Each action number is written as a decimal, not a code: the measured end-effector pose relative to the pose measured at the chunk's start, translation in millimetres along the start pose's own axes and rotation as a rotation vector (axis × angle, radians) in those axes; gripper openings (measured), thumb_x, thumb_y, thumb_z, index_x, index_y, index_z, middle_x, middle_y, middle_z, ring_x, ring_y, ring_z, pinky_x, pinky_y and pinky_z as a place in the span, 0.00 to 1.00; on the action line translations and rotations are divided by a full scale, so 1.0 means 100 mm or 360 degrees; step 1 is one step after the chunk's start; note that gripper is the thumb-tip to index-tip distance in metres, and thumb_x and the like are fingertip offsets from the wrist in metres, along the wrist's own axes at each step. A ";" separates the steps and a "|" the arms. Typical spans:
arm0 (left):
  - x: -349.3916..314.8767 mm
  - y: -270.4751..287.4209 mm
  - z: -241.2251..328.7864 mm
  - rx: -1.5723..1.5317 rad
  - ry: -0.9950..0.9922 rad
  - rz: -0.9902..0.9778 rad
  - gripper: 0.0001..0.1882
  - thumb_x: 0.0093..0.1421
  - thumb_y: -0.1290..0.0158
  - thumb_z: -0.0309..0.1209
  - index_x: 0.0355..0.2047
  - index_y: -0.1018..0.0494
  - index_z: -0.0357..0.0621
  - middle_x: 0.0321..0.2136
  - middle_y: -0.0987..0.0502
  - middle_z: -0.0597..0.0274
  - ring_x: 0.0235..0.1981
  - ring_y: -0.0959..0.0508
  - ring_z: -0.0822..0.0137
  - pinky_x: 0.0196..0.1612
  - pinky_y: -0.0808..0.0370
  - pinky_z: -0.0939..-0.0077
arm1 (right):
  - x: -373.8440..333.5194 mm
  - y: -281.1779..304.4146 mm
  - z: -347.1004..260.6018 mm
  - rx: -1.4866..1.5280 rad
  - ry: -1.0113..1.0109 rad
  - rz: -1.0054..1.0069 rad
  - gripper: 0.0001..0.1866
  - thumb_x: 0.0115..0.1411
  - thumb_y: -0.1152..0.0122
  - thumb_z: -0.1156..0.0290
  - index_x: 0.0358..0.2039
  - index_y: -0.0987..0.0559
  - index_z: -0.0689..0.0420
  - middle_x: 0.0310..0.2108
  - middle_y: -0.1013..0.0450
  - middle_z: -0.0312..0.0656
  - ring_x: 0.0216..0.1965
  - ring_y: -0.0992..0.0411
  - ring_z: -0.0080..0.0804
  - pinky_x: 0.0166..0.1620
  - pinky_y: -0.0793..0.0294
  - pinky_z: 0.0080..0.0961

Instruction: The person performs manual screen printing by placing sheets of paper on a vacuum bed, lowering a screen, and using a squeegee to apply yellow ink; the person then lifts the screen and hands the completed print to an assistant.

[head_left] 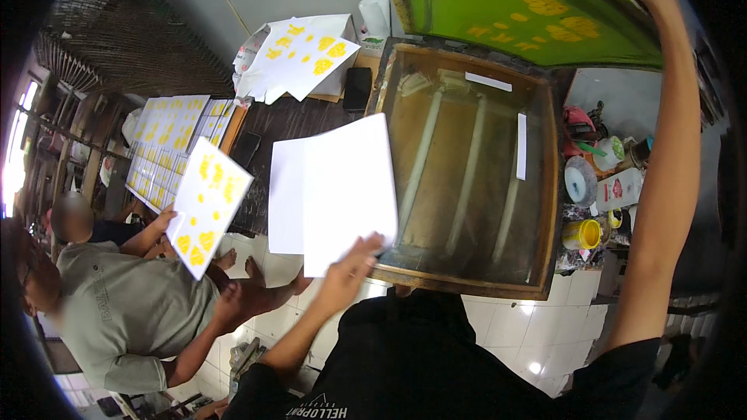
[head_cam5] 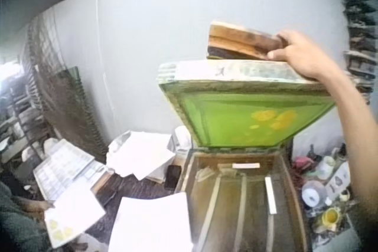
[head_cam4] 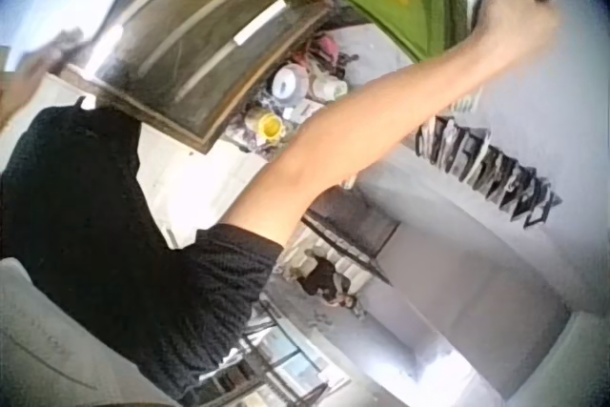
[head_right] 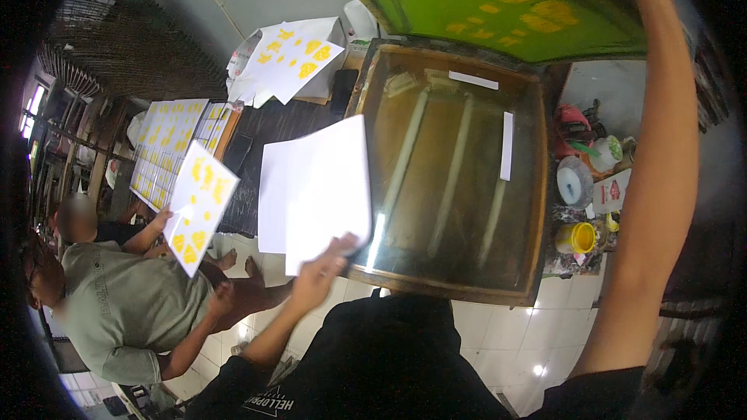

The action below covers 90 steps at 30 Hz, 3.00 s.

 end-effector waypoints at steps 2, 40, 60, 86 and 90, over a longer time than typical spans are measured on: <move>-0.02 -0.36 -0.08 0.0289 -0.0151 -0.0185 0.20 0.73 0.53 0.35 0.61 0.28 0.39 0.61 0.27 0.45 0.66 0.31 0.50 0.70 0.39 0.57 | 0.02 -0.02 0.06 0.0016 0.0019 -0.0026 0.20 0.62 0.37 0.63 0.46 0.24 0.67 0.43 0.23 0.55 0.46 0.26 0.45 0.52 0.29 0.37; 3.80 -1.80 0.89 0.0715 -0.0502 -0.0247 0.41 0.70 0.58 0.59 0.74 0.50 0.49 0.73 0.50 0.41 0.75 0.54 0.46 0.73 0.58 0.47 | 0.09 -0.05 0.33 0.0128 0.0320 -0.0133 0.15 0.62 0.49 0.74 0.38 0.18 0.73 0.33 0.22 0.65 0.33 0.21 0.54 0.42 0.22 0.45; 0.29 -0.96 -0.22 -0.2067 0.1136 -0.0323 0.12 0.68 0.51 0.28 0.47 0.27 0.33 0.57 0.25 0.36 0.53 0.20 0.54 0.40 0.14 0.70 | -3.58 -1.40 0.52 0.0377 0.0173 -0.1488 0.27 0.50 0.25 0.64 0.45 0.27 0.61 0.42 0.25 0.53 0.47 0.27 0.53 0.51 0.34 0.48; 0.13 -1.00 -0.40 -0.1879 0.1309 -0.0181 0.18 0.65 0.58 0.28 0.38 0.22 0.22 0.39 0.18 0.41 0.37 0.18 0.55 0.40 0.21 0.67 | -1.38 -3.52 1.54 -0.0112 0.0529 -0.0841 0.25 0.53 0.26 0.61 0.46 0.27 0.58 0.44 0.26 0.50 0.50 0.29 0.48 0.51 0.35 0.44; 0.16 -1.00 -0.33 -0.1931 0.1175 -0.0139 0.18 0.67 0.57 0.28 0.38 0.22 0.22 0.39 0.18 0.39 0.37 0.16 0.53 0.39 0.20 0.66 | -1.07 -3.56 1.62 0.0121 0.0288 -0.1253 0.20 0.60 0.33 0.62 0.46 0.27 0.59 0.48 0.25 0.48 0.52 0.29 0.51 0.53 0.35 0.47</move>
Point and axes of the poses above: each hand's wrist, its own x-axis towards the middle knuckle, its own y-axis out of the back of the hand, z = x × y, the point moved 3 cm from there along x, towards the middle knuckle
